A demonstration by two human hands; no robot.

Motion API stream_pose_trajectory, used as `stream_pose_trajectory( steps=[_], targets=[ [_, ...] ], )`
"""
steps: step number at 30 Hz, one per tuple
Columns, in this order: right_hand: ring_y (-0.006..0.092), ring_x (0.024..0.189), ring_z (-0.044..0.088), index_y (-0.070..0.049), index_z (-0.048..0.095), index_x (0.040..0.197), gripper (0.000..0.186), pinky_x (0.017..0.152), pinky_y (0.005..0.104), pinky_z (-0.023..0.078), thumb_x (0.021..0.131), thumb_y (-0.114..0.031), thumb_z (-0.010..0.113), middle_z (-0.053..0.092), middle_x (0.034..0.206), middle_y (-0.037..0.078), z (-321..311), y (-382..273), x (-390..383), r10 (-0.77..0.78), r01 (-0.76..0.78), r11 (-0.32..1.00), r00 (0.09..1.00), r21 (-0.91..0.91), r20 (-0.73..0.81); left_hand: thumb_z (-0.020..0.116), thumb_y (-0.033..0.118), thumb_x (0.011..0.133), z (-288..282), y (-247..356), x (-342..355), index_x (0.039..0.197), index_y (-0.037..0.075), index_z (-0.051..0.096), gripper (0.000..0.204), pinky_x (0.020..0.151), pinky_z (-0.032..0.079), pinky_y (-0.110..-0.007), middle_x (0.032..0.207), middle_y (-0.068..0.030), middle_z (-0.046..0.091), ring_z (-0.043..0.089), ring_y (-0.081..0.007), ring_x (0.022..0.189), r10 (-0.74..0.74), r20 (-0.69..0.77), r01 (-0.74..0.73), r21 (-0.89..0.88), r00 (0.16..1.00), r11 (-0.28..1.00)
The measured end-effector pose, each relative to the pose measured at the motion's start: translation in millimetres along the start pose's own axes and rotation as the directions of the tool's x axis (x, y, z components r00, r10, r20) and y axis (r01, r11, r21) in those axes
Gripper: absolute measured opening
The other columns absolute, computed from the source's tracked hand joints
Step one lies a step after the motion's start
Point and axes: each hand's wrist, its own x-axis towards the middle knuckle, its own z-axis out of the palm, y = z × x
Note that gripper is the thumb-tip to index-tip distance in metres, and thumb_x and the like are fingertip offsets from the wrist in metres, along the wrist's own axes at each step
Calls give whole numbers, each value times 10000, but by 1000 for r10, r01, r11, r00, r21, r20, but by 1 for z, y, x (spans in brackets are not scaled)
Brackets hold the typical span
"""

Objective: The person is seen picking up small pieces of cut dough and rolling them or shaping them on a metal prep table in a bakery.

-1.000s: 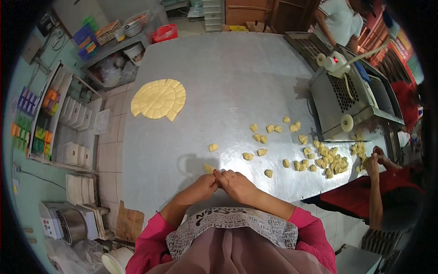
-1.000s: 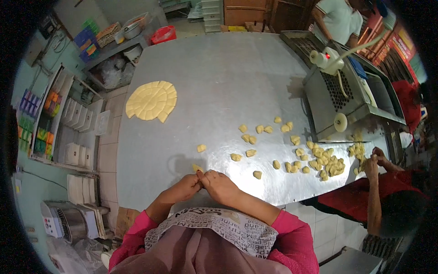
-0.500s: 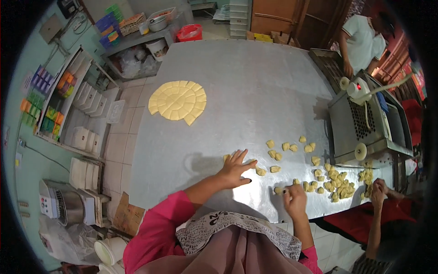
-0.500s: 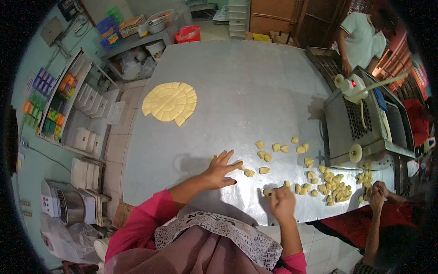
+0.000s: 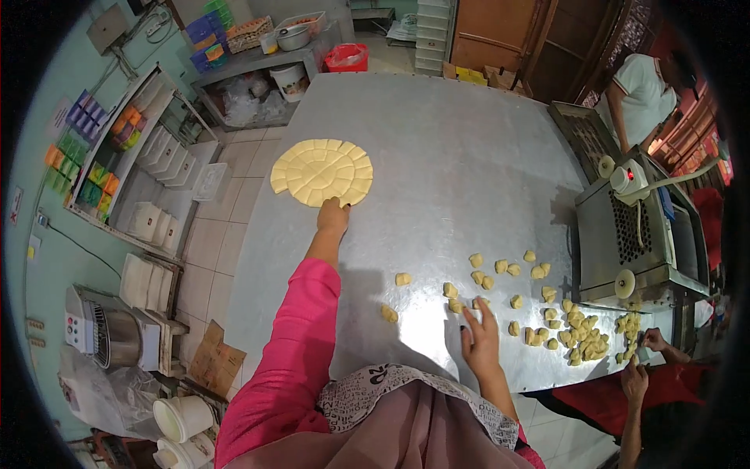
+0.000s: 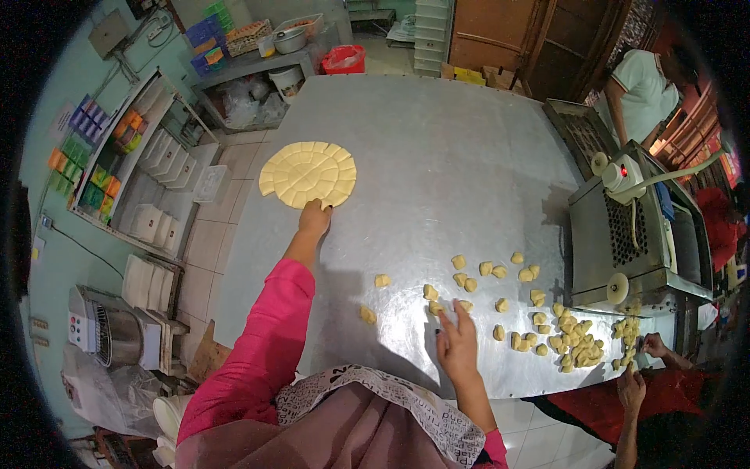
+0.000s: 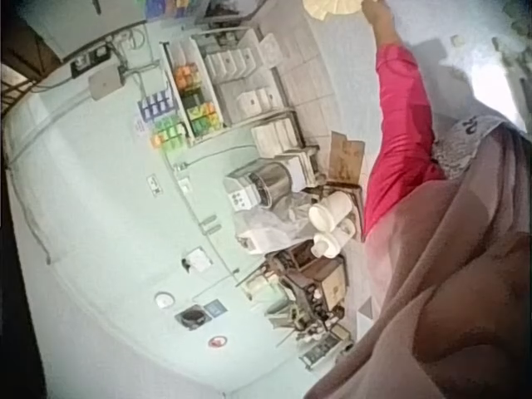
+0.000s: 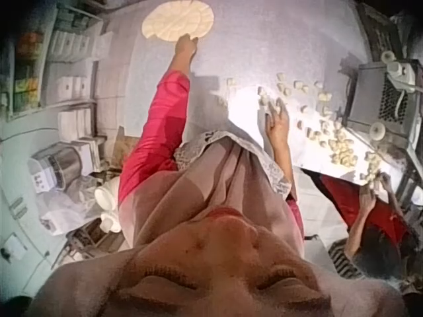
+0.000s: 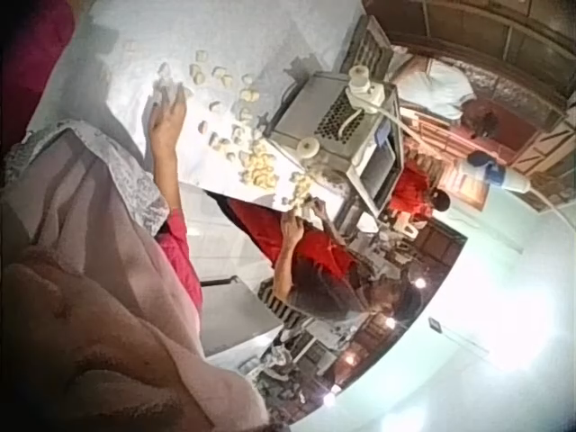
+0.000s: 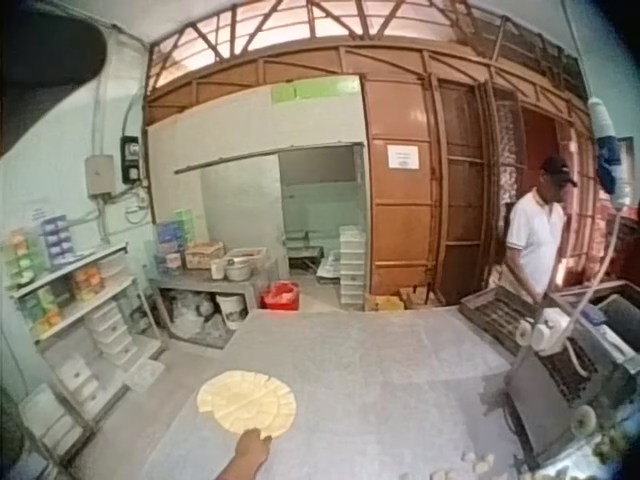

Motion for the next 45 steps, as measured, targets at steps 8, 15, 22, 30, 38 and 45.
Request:
stream_pose_trajectory(
  steps=[8,15,22,30,38,45],
  targets=[
    [365,1136,512,-59,613,1133,409,932,424,438,726,-23,620,489,1277,209,11,-28,8,-207,195,977,965,87,161,465,17,831,-19,-22,-119,875,89,562,128,554,394,-255,749,12,529,452,-91,629,-144,450,458,-742,882,490],
    [353,1128,512,4,436,1299,530,921,419,448,791,-71,568,479,1271,216,22,-70,29,-475,446,880,835,165,278,485,170,929,-36,24,-260,1145,40,574,267,694,439,-284,882,-23,604,529,-118,777,480,653,17,-602,586,798],
    [339,909,580,57,490,1089,320,771,405,499,803,-84,507,563,961,195,13,-74,4,-249,230,968,821,101,514,476,162,931,-65,63,-279,1041,-28,579,243,784,464,-368,960,-190,635,608,-259,896,509,751,-116,-512,421,851],
    [373,773,612,-13,564,915,158,680,419,510,799,-120,566,613,848,194,-38,-16,-24,-97,25,992,767,121,635,550,163,872,-52,77,-232,989,18,607,195,807,466,-356,942,-154,616,599,-281,911,599,591,-269,-553,541,789],
    [400,1352,242,-24,528,1223,460,1107,553,134,768,-73,571,335,1426,215,-63,43,-30,235,-200,871,972,-448,24,589,425,862,-11,92,-104,1090,97,652,404,910,430,-400,1152,-194,590,549,-323,1096,331,520,-223,-260,787,939],
    [441,1193,423,-9,575,1156,467,1022,484,335,691,28,585,410,1335,269,-26,24,-33,148,-142,970,989,-200,13,488,462,901,-4,61,19,973,15,626,473,836,482,-413,983,-197,645,610,-346,991,-146,220,100,205,964,974]
  ],
)
